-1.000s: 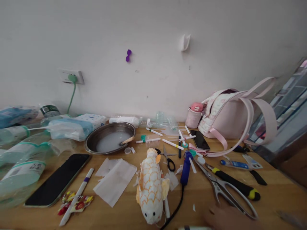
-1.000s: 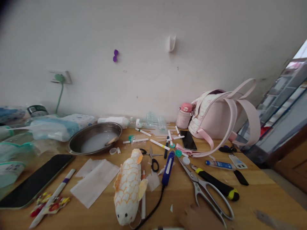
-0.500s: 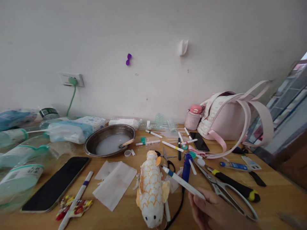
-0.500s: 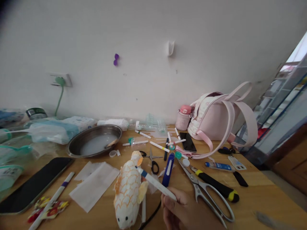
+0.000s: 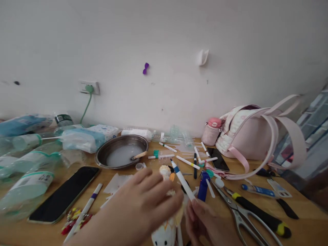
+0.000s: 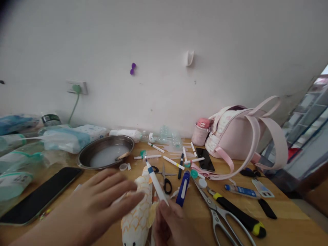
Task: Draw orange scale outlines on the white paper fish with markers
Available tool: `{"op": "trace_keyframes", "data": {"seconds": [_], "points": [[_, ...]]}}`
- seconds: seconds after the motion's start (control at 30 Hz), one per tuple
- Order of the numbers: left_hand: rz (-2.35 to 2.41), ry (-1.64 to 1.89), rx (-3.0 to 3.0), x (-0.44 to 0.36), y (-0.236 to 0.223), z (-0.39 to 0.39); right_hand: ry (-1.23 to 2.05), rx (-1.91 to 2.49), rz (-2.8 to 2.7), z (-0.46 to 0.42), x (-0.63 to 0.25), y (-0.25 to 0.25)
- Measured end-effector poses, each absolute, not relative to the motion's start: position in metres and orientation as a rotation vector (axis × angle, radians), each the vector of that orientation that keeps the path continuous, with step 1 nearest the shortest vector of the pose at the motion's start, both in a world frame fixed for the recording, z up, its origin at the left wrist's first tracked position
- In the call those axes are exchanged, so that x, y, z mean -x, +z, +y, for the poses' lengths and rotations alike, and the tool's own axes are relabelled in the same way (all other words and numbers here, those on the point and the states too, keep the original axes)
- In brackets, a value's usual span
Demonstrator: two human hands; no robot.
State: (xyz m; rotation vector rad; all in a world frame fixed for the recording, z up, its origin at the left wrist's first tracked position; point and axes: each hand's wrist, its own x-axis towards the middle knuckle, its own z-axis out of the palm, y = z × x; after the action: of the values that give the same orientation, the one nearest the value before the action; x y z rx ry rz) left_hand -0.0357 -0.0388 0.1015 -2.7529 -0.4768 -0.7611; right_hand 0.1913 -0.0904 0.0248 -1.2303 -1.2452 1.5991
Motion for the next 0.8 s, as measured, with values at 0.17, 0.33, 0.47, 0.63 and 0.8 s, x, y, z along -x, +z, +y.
{"op": "trace_keyframes", "data": {"seconds": [0.17,0.33,0.47,0.63,0.8], "points": [[-0.553,-0.84,2.76,0.016,0.099,0.005,1.364,1.297,-1.431,-0.074,-0.174,0.047],[-0.661,-0.962,2.879,0.013,0.091,0.014,0.953,1.353,-1.477,-0.048,-0.165,0.065],[-0.683,-1.006,3.01,0.008,0.091,0.01,0.691,1.37,-1.507,-0.033,-0.162,0.07],[-0.913,-0.937,3.165,0.008,0.086,0.024,0.581,1.341,-1.542,-0.029,-0.163,0.059],[-1.495,-0.901,3.148,0.014,0.058,0.056,0.515,1.36,-1.517,-0.025,-0.163,0.039]]}}
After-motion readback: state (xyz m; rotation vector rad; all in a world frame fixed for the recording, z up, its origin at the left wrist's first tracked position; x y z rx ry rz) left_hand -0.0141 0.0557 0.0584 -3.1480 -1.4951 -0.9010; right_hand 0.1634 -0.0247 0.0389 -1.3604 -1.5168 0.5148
